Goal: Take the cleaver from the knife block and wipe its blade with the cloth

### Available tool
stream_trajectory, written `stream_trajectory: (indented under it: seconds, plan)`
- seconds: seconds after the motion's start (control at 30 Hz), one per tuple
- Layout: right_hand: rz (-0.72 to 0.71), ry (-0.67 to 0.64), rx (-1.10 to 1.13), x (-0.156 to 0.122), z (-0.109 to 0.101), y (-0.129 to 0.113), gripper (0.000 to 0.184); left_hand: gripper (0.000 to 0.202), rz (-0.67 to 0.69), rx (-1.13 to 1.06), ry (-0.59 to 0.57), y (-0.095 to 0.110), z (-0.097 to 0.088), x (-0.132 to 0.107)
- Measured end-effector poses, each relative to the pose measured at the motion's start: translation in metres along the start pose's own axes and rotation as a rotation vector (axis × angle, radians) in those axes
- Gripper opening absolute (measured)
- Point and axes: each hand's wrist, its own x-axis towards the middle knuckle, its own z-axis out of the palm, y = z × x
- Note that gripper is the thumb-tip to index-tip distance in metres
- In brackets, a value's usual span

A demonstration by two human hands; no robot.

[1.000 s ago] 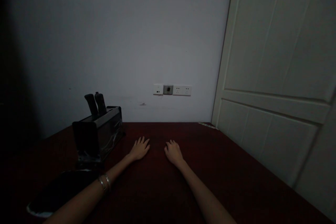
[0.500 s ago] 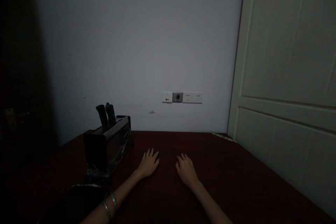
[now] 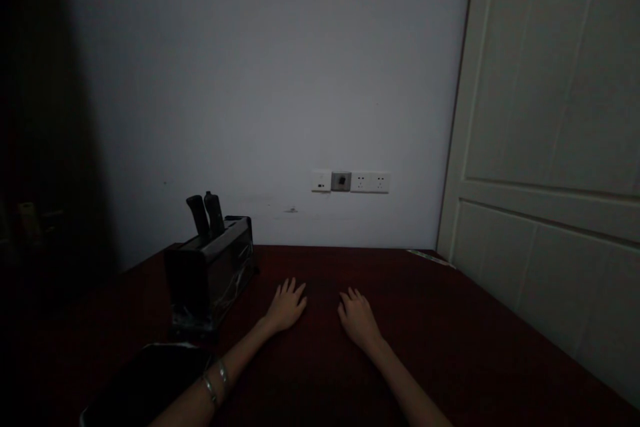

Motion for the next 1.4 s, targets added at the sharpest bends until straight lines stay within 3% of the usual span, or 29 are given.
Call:
stream_trajectory:
  seconds: [0.57, 0.8, 0.93, 1.03, 1.13, 1.23, 1.3, 1.4]
  plan:
    - [-0.042, 0.027, -0.037, 0.004, 0.018, 0.006, 0.045, 0.059, 0.010, -0.072, 0.013, -0.007, 0.002, -0.008]
    - [-0.078, 0.071, -0.028, 0.005, 0.026, 0.010, 0.047, 0.044, 0.021, 0.027, 0.065, 0.007, -0.016, -0.018]
    - [-0.118, 0.115, -0.041, 0.008, 0.035, 0.017, 0.048, 0.029, 0.245, 0.088, 0.070, 0.029, -0.060, -0.044]
    - [-0.148, 0.118, -0.064, 0.009, 0.035, 0.019, 0.048, 0.025, 0.447, 0.048, 0.293, 0.041, -0.114, -0.080]
    - [-0.143, 0.082, -0.095, 0.009, 0.033, 0.018, 0.049, 0.033, 0.544, 0.043, 0.612, 0.033, -0.176, -0.113]
    - [-0.131, 0.066, -0.112, 0.009, 0.034, 0.018, 0.049, 0.030, 0.558, 0.072, 1.008, -0.004, -0.231, -0.128]
    - [-0.134, 0.076, -0.114, 0.010, 0.037, 0.019, 0.049, 0.028, 0.452, 0.073, 1.196, -0.040, -0.258, -0.126]
    - [-0.130, 0.092, -0.104, 0.011, 0.042, 0.024, 0.049, 0.032, 0.220, -0.033, 1.291, -0.100, -0.284, -0.113]
